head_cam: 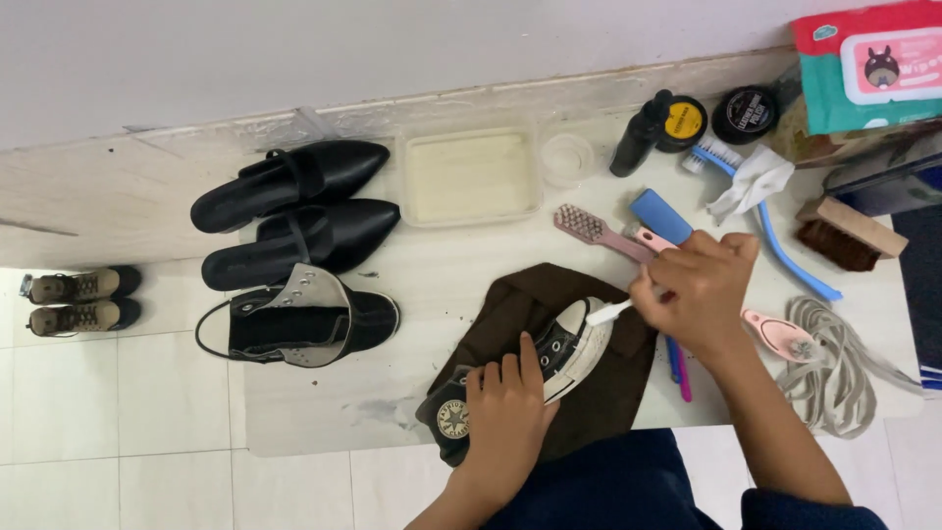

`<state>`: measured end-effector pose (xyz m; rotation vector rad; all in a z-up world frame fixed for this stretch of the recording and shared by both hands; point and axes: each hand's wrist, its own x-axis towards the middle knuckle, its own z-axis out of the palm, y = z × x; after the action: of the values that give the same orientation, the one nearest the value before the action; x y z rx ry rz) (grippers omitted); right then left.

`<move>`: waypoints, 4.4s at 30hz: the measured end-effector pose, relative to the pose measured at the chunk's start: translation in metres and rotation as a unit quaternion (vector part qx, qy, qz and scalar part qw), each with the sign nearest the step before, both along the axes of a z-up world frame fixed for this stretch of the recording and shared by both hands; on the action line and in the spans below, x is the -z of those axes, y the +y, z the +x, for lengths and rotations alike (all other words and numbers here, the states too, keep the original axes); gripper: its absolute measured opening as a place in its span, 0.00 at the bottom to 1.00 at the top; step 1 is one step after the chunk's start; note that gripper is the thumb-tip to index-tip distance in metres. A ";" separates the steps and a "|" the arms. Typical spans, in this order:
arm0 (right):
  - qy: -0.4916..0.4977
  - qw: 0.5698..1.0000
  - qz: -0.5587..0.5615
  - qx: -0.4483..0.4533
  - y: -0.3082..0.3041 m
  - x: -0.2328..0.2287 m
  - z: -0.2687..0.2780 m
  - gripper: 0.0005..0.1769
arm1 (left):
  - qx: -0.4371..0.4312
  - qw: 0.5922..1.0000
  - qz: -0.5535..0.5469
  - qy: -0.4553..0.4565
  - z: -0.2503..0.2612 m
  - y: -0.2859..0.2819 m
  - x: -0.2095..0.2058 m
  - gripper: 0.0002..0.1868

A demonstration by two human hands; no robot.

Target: The person cleans a black high-top sneaker using a white toothbrush and a brown cloth. They repeatedly dip the toothbrush into a small container of liquid and scrub the white rubber sole and toe cap, then wipe the shoe with the cloth. The process is repeated multiple times throughout the clip.

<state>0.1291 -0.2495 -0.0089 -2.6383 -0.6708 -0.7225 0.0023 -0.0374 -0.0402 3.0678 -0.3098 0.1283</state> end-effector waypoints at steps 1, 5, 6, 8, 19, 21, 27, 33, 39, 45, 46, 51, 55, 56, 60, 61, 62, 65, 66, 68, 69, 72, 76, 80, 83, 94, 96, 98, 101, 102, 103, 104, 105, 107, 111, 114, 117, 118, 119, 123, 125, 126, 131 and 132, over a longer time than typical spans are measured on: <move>-0.002 1.000 -0.001 0.000 0.012 0.000 -0.009 0.22 | 0.000 1.000 -0.001 -0.002 0.000 0.000 0.002 0.53; 0.001 0.994 0.040 -0.101 0.022 0.006 -0.017 0.22 | 0.001 1.000 -0.017 -0.011 0.001 0.000 0.005 0.52; -0.005 0.995 0.042 -0.095 0.016 0.007 -0.012 0.23 | -0.001 0.999 -0.022 -0.024 0.001 0.001 0.005 0.50; 0.006 0.998 0.028 -0.048 0.006 0.014 -0.006 0.22 | -0.002 1.000 -0.018 -0.015 -0.002 0.002 0.004 0.51; -0.019 0.997 0.068 -0.028 0.023 0.017 -0.018 0.22 | 0.004 0.999 -0.036 0.012 0.004 0.007 0.003 0.48; -0.063 0.989 0.081 -0.103 0.043 0.016 -0.033 0.21 | 0.006 0.998 -0.040 0.042 0.003 0.010 0.010 0.50; -0.050 0.995 0.087 -0.012 0.032 0.028 -0.028 0.22 | 0.008 0.993 -0.091 0.078 0.007 0.017 0.007 0.43; -0.044 0.992 0.091 0.070 0.013 0.036 -0.004 0.20 | 0.019 0.989 -0.126 0.075 0.014 0.023 0.006 0.38; -0.059 0.993 0.102 0.017 0.019 0.049 -0.013 0.19 | 0.014 0.985 -0.147 0.093 0.016 0.026 0.012 0.37; -0.066 0.990 0.120 -0.028 0.052 0.022 -0.030 0.20 | 0.020 0.984 -0.157 0.083 0.018 0.029 0.012 0.32; -0.065 0.990 0.122 -0.020 0.040 0.030 -0.024 0.20 | 0.027 0.984 -0.155 0.087 0.016 0.028 0.014 0.32; -0.040 0.989 0.140 0.041 0.041 0.026 -0.024 0.20 | 0.017 0.985 -0.152 0.085 0.016 0.027 0.015 0.31; -0.064 0.991 0.119 0.007 0.033 0.036 -0.025 0.21 | 0.016 0.981 -0.165 0.097 0.019 0.028 0.008 0.30; -0.056 0.990 0.113 0.067 0.023 0.044 -0.018 0.21 | 0.018 0.983 -0.157 0.094 0.018 0.028 0.011 0.31; -0.042 0.992 0.115 0.030 0.049 0.018 -0.033 0.22 | 0.016 0.984 -0.152 0.093 0.018 0.026 0.008 0.31; -0.040 0.992 0.115 0.030 0.041 0.026 -0.030 0.22 | 0.016 0.984 -0.152 0.095 0.018 0.026 0.009 0.31; -0.039 0.994 0.101 0.033 0.034 0.034 -0.028 0.21 | 0.020 0.985 -0.147 0.090 0.017 0.026 0.010 0.31; -0.036 0.992 0.098 0.068 0.022 0.045 -0.016 0.21 | 0.014 0.984 -0.142 0.107 0.016 0.027 0.010 0.32; -0.034 0.988 0.108 0.102 0.019 0.045 -0.011 0.21 | 0.006 0.982 -0.141 0.129 0.017 0.026 0.009 0.33; -0.065 0.991 0.114 0.032 0.043 0.026 -0.023 0.22 | 0.009 0.982 -0.141 0.124 0.016 0.028 0.018 0.36; -0.089 0.988 0.122 -0.037 0.056 0.018 -0.032 0.22 | 0.011 0.982 -0.138 0.125 0.013 0.029 0.023 0.40; -0.058 0.992 0.099 0.051 0.019 0.056 -0.015 0.20 | 0.002 0.982 -0.165 0.096 0.018 0.029 0.008 0.30; -0.054 0.989 0.110 0.083 0.034 0.043 -0.015 0.23 | 0.017 0.989 -0.136 0.050 0.017 0.027 0.010 0.31; -0.038 0.990 0.125 0.051 0.027 0.056 -0.014 0.20 | 0.003 0.986 -0.142 0.081 0.016 0.029 0.007 0.30; -0.011 0.989 0.125 0.079 0.031 0.054 -0.014 0.19 | -0.001 0.985 -0.151 0.080 0.016 0.029 0.005 0.30; -0.039 0.988 0.146 0.009 0.055 0.034 -0.022 0.23 | -0.011 0.969 -0.210 0.127 0.021 0.033 -0.005 0.27; -0.077 0.991 0.105 -0.023 0.052 0.032 -0.015 0.22 | -0.017 0.971 -0.201 0.129 0.021 0.034 -0.009 0.26; -0.070 0.995 0.064 0.039 0.029 0.027 0.004 0.22 | -0.029 0.964 -0.218 0.149 0.017 0.036 -0.022 0.26; -0.091 0.984 -0.055 0.141 0.011 0.008 0.035 0.21 | -0.085 0.927 -0.275 0.238 0.017 0.039 -0.050 0.30; -0.123 0.967 -0.130 0.181 0.007 0.001 0.044 0.23 | -0.126 0.892 -0.312 0.302 0.017 0.040 -0.061 0.33; -0.127 0.967 -0.129 0.177 0.013 0.002 0.053 0.23 | -0.128 0.892 -0.314 0.298 0.016 0.040 -0.064 0.33; -0.164 0.947 -0.185 0.208 0.018 0.002 0.062 0.13 | -0.124 0.886 -0.321 0.310 0.014 0.040 -0.069 0.35; -0.202 0.920 -0.237 0.239 0.025 0.002 0.072 0.06 | -0.119 0.880 -0.329 0.321 0.013 0.041 -0.073 0.37; -0.225 0.917 -0.259 0.202 0.042 -0.002 0.084 0.09 | -0.118 0.882 -0.316 0.331 0.015 0.033 -0.068 0.38; -0.241 0.926 -0.278 0.089 0.058 0.032 0.120 0.14 | -0.092 0.906 -0.276 0.307 0.010 0.020 -0.053 0.44; -0.259 0.930 -0.254 0.068 0.058 0.021 0.124 0.15 | -0.108 0.898 -0.247 0.348 0.012 0.019 -0.066 0.50; -0.339 0.901 -0.245 0.114 0.055 -0.016 0.105 0.15 | -0.103 0.900 -0.247 0.343 0.010 0.019 -0.068 0.51; -0.337 0.902 -0.245 0.114 0.050 -0.020 0.097 0.15 | -0.102 0.900 -0.247 0.345 0.011 0.017 -0.066 0.51; -0.323 0.909 -0.231 0.122 0.044 -0.024 0.089 0.13 | -0.101 0.900 -0.251 0.342 0.013 0.017 -0.064 0.48; -0.169 0.975 -0.112 0.094 0.013 -0.005 0.056 0.13 | -0.097 0.909 -0.264 0.306 0.017 0.018 -0.043 0.40; -0.036 0.998 -0.021 0.050 0.008 0.015 0.041 0.19 | -0.097 0.907 -0.265 0.314 0.018 0.018 -0.041 0.38; 0.096 0.993 0.073 0.004 0.007 0.025 0.033 0.28 | -0.096 0.905 -0.264 0.320 0.019 0.019 -0.041 0.37; 0.113 0.986 0.117 -0.037 0.021 0.064 0.028 0.23 | -0.099 0.908 -0.281 0.295 0.012 0.015 -0.030 0.33; 0.091 0.987 0.126 -0.025 0.022 0.073 0.031 0.21 | -0.099 0.905 -0.292 0.291 0.011 0.014 -0.030 0.30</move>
<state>0.1604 -0.2270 -0.0817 -2.4091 -0.5523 -0.5068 0.0135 -0.0231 -0.0099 2.3772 0.0717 -0.5713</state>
